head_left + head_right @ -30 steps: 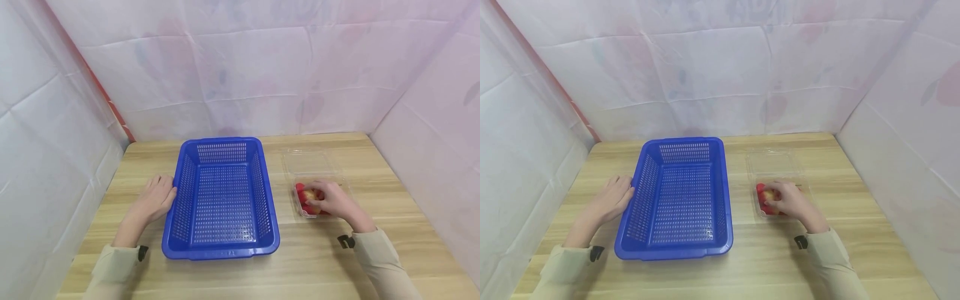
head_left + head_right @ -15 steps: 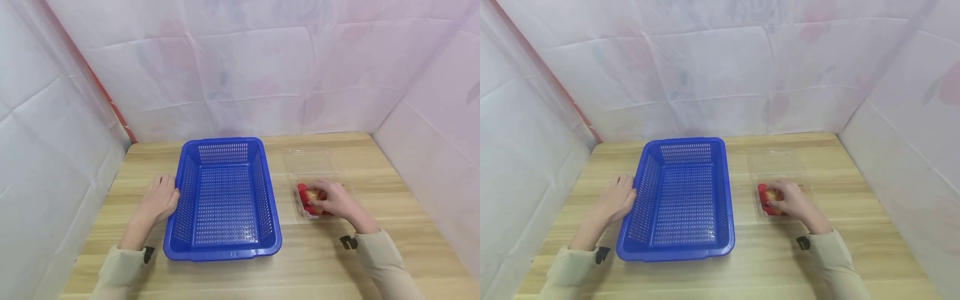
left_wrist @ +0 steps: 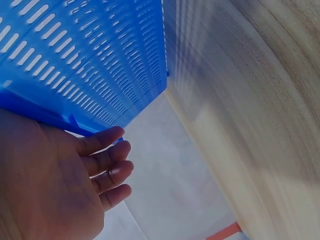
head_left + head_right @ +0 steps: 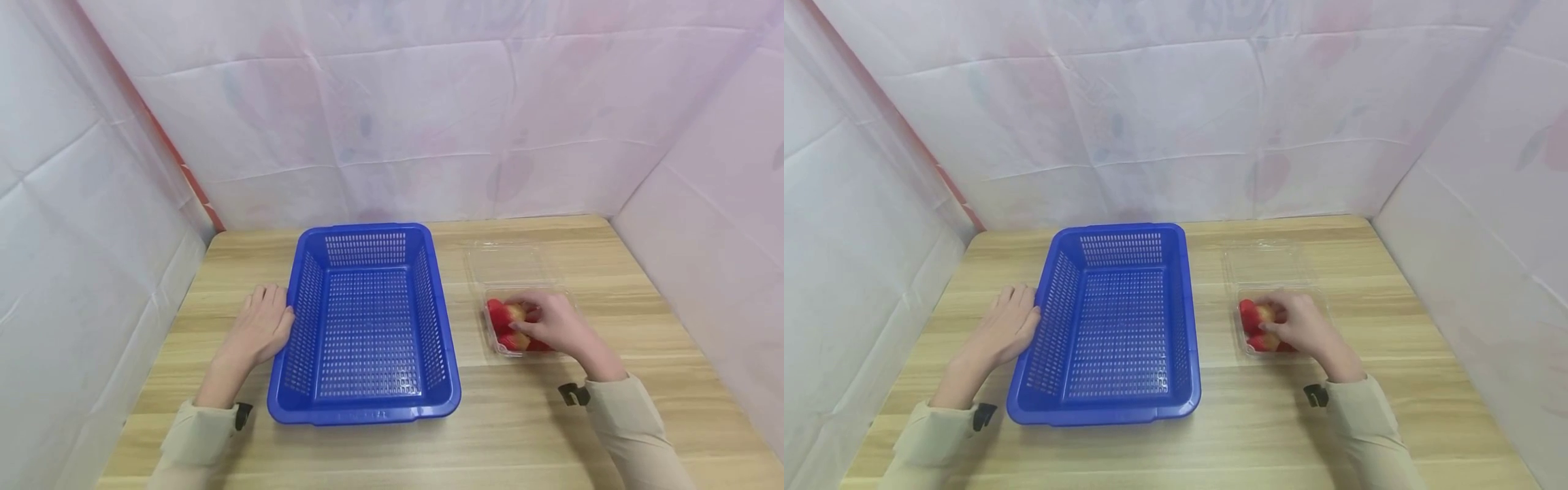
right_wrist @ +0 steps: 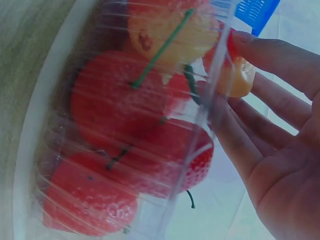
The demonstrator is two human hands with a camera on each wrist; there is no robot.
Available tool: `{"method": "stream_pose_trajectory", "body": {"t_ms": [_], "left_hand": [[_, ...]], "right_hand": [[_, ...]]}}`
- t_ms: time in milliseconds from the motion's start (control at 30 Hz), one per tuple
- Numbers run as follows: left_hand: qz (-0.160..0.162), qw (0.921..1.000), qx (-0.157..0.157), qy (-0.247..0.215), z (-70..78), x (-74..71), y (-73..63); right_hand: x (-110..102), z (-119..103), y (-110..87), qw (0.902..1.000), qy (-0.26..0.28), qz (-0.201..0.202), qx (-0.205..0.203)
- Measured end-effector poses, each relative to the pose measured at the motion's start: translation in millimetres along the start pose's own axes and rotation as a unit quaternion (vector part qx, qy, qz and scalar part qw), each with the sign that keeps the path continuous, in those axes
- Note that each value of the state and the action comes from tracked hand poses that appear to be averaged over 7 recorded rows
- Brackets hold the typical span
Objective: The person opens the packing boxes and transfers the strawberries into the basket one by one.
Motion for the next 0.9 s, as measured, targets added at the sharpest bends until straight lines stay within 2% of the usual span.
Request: {"method": "stream_pose_trajectory", "body": {"t_ms": [233, 500, 667, 900], "left_hand": [[-0.003, 0.9999, -0.007, -0.015, -2.4, 0.6, -2.1], [-0.014, 0.9997, -0.009, -0.018, -1.4, 3.4, -1.1], [-0.009, 0.9998, -0.004, -0.020, -1.6, 3.2, 0.7], [-0.009, 0.9998, -0.007, -0.017, -1.9, 2.8, 1.3]], "right_hand": [[-11.6, -7.5, 3.4, 0.9996, -0.009, 0.026, -0.006], [-19.4, -9.9, 9.8, 0.9991, -0.003, 0.041, 0.010], [-23.1, -16.3, 23.5, 0.9984, 0.020, 0.049, 0.022], [-28.9, -36.4, 50.7, 0.9969, 0.038, 0.065, 0.022]]}}
Point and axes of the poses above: each hand's wrist, its own y-axis towards the middle knuckle, its own x-axis out of the palm, z = x × y, the point moved 9 cm from there along y, towards the middle knuckle, and after that the axes turned 5 degrees about -x, right-handed, at the moved point
